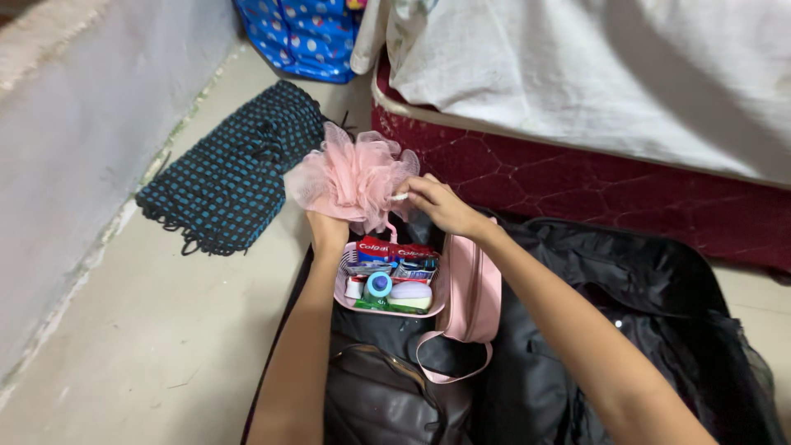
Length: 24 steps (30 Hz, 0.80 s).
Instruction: The person packs a black rolling suitcase with toiletries and personal items. They transfer items from a pink toiletry bag and a small basket into the suitcase, then place the bags and a brown handbag inside. The person also handles a black garment bag and a pink bath sponge during the process.
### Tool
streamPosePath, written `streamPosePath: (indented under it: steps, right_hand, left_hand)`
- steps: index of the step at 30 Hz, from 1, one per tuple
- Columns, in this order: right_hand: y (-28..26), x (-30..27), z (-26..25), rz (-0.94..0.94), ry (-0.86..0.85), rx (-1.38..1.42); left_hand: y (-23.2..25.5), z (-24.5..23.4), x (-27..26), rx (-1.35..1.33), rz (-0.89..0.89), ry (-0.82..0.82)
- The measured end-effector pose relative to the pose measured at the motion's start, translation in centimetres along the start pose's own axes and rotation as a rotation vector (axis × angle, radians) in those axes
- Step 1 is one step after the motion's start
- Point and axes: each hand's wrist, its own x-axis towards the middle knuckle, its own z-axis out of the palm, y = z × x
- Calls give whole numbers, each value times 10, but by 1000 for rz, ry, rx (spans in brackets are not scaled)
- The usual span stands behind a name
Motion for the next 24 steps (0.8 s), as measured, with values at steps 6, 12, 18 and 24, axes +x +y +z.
streamPosePath:
  steps: [6,12,18,24]
  right_hand:
    - [39,-6,18,-40,-3,-123]
    - [14,-16,28,-87,-91,-374]
    - [27,-18,62,53,-59,-456]
    - [55,-26,71,196,177,-107]
  left_hand:
    - [-41,13,-17,-91,-300,-261]
    - [-30,-9,-11,-212,-497,-548]
    - [26,-47,-8,817,-420,-632]
    - [69,-27,-13,555,243,-422]
